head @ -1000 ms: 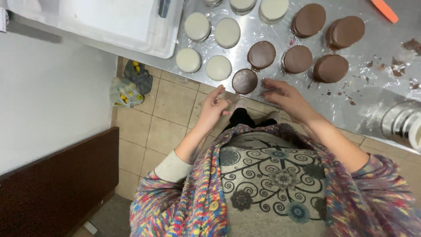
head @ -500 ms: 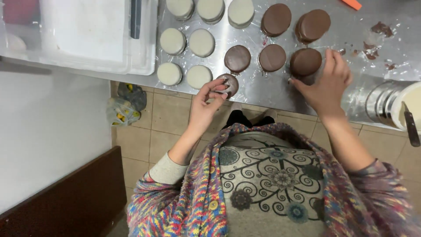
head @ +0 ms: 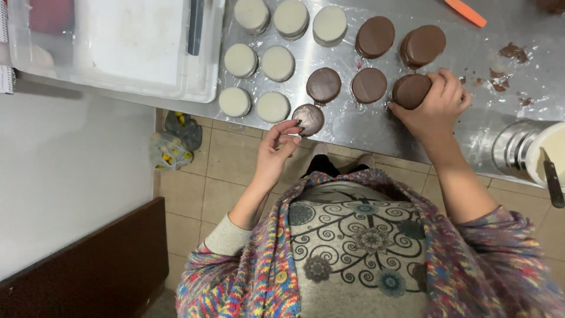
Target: Dipping round pastries into white icing at a kitchen workbench.
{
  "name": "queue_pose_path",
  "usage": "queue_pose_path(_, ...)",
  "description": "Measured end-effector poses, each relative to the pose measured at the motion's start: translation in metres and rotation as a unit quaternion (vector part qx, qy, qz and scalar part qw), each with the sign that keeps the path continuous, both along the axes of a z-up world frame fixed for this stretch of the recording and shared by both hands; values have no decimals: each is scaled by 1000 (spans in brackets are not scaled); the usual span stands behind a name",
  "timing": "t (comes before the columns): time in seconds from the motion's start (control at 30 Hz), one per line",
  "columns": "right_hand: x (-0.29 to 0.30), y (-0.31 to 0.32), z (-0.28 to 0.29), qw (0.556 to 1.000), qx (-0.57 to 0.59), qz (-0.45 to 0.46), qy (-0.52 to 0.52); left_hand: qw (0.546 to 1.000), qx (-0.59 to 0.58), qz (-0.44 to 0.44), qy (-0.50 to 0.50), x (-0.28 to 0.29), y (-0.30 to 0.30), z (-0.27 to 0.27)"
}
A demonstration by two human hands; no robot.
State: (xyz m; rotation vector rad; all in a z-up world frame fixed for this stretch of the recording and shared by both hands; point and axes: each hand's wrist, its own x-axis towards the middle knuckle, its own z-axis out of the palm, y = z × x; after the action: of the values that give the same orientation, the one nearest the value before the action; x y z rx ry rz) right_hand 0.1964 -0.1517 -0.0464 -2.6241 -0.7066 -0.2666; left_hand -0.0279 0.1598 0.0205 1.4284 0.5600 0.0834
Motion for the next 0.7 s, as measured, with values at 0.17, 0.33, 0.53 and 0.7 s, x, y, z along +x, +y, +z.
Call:
queue_pose_path(0.17,10,-11,-5,1000,4,20,14,1000,-7,-13,-10,-3,-1,-2)
queue_pose_path(0.33,19,-43,-30,994,53,37,88,1000,-15,-24,10,-3,-4,4)
queue_pose_path(0.53,6,-60,-7,978,138,12,154,999,-21,-28,7,-5,-4,-3)
queue_pose_path(0.7,-28,-30,42,991,51,46,113,999,-40,-21,-1,-9,-5,-6)
